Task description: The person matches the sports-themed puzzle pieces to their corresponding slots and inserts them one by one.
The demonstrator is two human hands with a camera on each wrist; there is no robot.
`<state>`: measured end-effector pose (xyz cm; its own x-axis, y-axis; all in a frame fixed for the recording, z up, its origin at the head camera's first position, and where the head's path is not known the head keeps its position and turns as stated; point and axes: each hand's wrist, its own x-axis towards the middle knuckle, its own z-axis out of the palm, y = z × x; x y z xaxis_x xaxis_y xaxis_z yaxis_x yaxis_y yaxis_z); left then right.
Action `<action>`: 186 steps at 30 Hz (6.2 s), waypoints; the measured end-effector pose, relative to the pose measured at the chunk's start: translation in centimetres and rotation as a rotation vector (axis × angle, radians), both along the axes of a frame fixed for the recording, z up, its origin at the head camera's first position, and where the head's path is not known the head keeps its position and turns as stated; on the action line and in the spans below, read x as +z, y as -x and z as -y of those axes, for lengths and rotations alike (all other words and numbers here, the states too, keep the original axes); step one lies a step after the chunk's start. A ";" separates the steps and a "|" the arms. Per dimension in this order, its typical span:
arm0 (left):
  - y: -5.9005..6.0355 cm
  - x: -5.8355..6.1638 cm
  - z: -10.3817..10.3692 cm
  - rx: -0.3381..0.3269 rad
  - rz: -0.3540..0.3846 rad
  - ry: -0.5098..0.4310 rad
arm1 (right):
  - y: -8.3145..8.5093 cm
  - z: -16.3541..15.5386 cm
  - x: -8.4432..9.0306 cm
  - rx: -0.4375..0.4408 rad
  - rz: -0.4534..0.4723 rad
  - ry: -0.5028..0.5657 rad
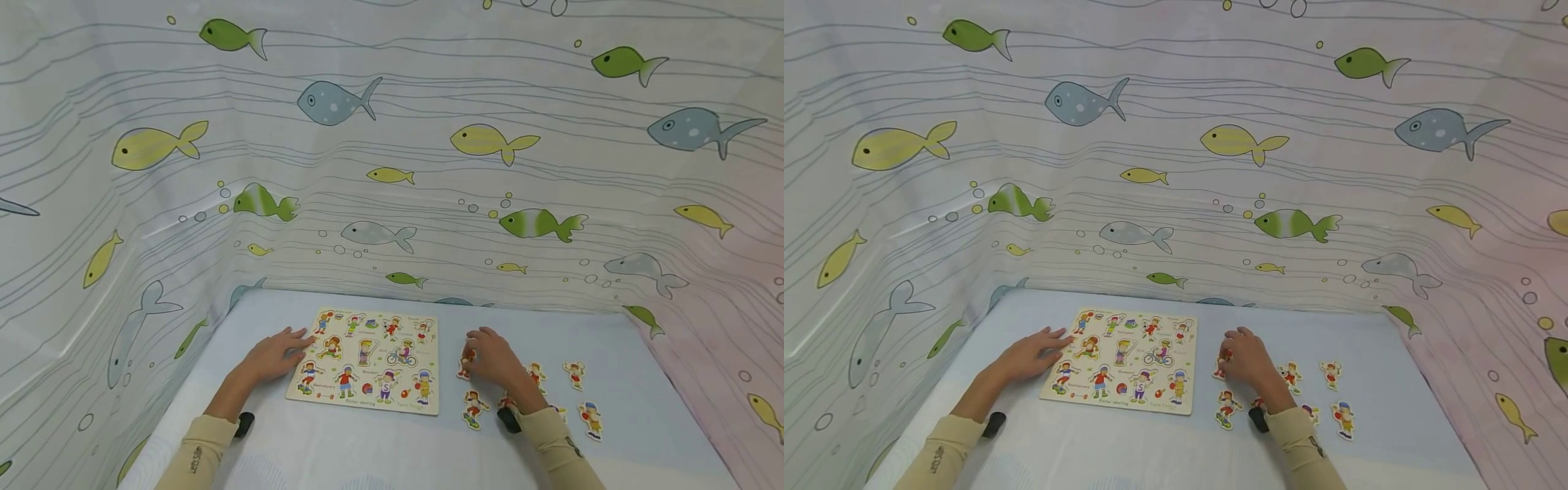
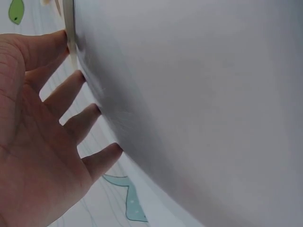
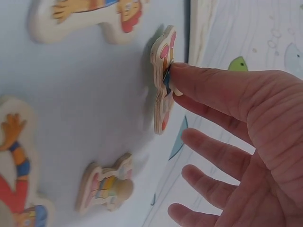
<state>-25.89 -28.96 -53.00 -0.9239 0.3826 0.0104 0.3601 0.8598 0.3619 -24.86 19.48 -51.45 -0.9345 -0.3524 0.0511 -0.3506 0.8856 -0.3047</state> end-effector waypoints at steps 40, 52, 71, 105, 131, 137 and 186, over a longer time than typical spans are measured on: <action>0.0 0.2 0.2 0.005 0.013 -0.015 | 2.3 8.1 3.5 0.147 -0.045 0.128; 0.1 -0.2 0.1 0.008 0.028 -0.019 | 3.1 10.9 3.7 0.215 -0.091 0.147; 0.1 -0.3 0.3 0.010 0.012 -0.009 | 5.0 16.1 3.9 0.292 -0.174 0.125; 0.0 -0.5 0.7 -0.021 0.010 -0.015 | 7.6 23.8 2.5 0.369 -0.221 -0.005; -0.2 0.3 0.6 -0.015 -0.013 -0.021 | 10.1 27.1 0.9 0.371 -0.204 -0.022; -0.2 -0.1 0.4 -0.009 0.004 -0.044 | 10.1 28.1 0.2 0.332 -0.184 -0.053; -0.2 0.0 0.2 -0.007 -0.013 0.002 | 10.3 28.0 0.9 0.334 -0.194 -0.077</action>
